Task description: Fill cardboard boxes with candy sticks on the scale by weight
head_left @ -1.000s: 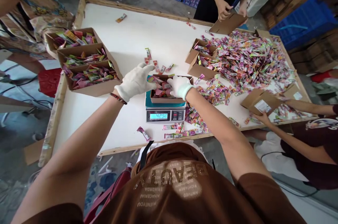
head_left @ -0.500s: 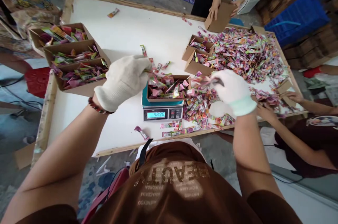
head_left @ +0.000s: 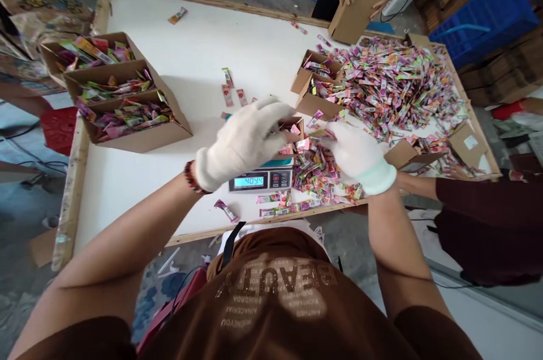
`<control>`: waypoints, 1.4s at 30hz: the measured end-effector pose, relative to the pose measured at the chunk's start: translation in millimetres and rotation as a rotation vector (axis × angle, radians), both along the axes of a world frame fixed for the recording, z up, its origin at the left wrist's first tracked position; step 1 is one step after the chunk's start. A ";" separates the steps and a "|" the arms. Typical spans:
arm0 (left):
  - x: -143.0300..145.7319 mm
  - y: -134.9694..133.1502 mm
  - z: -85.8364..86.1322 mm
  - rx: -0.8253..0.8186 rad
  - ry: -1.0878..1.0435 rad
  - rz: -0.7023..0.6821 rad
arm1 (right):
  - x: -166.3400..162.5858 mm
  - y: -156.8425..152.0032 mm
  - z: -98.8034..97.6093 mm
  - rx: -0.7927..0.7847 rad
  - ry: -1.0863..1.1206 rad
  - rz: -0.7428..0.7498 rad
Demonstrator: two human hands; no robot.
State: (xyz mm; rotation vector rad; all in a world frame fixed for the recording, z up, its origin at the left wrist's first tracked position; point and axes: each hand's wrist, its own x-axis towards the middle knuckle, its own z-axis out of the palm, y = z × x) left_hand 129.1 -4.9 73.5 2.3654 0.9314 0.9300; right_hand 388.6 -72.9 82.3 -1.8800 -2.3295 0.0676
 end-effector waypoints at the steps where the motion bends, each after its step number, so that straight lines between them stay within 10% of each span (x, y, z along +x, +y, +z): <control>1: -17.7 0.7 -4.1 -0.007 -0.012 0.019 | 12.7 -1.6 -3.1 -0.019 -0.053 -0.049; 7: -96.8 1.6 -52.7 -0.126 0.023 0.245 | 22.0 20.7 -25.4 -0.129 -0.120 -0.020; 16: -66.9 -0.8 -62.1 -0.124 -0.017 0.126 | -83.2 96.5 -103.6 -0.341 -0.223 0.325; 24: -51.3 20.0 -80.7 -0.211 -0.087 0.154 | -33.0 94.9 -68.1 -0.166 0.701 0.193; 32: -5.8 37.2 -55.1 -0.159 -0.023 0.249 | -49.8 100.7 -64.2 -0.230 0.483 0.311; 38: 16.2 15.2 -91.0 -0.189 0.620 -0.197 | 26.5 151.0 -92.7 -0.144 0.352 0.015; 42: 20.8 8.8 -105.9 -0.252 0.856 -0.166 | 100.3 199.8 -118.2 -0.183 -0.112 -0.297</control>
